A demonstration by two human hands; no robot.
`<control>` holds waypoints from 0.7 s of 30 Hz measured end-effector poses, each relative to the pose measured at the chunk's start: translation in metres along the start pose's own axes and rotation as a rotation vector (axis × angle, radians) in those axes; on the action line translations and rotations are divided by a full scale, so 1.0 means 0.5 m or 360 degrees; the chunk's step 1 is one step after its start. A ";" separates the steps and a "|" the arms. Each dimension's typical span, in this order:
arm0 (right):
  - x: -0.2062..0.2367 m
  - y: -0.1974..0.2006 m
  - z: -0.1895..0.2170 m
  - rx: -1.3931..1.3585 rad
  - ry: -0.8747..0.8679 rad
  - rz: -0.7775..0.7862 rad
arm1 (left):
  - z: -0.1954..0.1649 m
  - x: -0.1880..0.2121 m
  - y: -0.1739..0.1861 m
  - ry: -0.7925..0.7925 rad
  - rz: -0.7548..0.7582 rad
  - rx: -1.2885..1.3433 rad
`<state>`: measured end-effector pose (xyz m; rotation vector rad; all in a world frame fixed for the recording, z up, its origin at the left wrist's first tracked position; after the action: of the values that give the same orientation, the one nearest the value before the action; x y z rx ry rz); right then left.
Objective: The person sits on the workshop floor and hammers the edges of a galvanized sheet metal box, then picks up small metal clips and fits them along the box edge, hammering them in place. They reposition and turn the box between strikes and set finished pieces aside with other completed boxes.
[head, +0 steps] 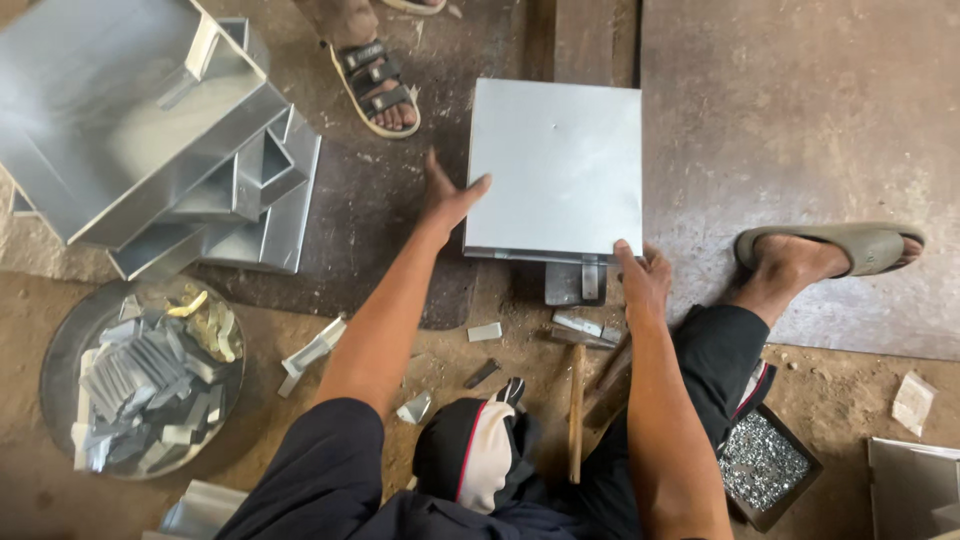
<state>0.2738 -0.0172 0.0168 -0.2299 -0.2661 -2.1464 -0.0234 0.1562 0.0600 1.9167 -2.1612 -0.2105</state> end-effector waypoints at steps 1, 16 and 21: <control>-0.006 0.005 0.000 -0.0056 -0.0090 0.0045 | 0.014 -0.003 0.005 0.0365 0.0171 0.0112; 0.112 0.096 -0.085 0.0019 0.0275 0.0383 | 0.059 0.235 0.038 -0.0488 0.0691 0.0091; 0.135 0.092 -0.081 -0.0011 0.0335 0.0410 | 0.021 0.307 0.051 -0.0641 0.0727 0.0416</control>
<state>0.2724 -0.1068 0.0003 -0.0379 -0.1005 -1.8975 -0.0668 0.0070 0.0699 1.5313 -2.9567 -0.2538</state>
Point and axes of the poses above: each hand's wrist, its own x-axis away from the middle knuckle, its own y-axis out of the back of the hand, z = x × y, the point moved 1 cm from there along -x, towards the middle knuckle, and after that the axes turned 6 degrees about z, right-handed, at the moved point
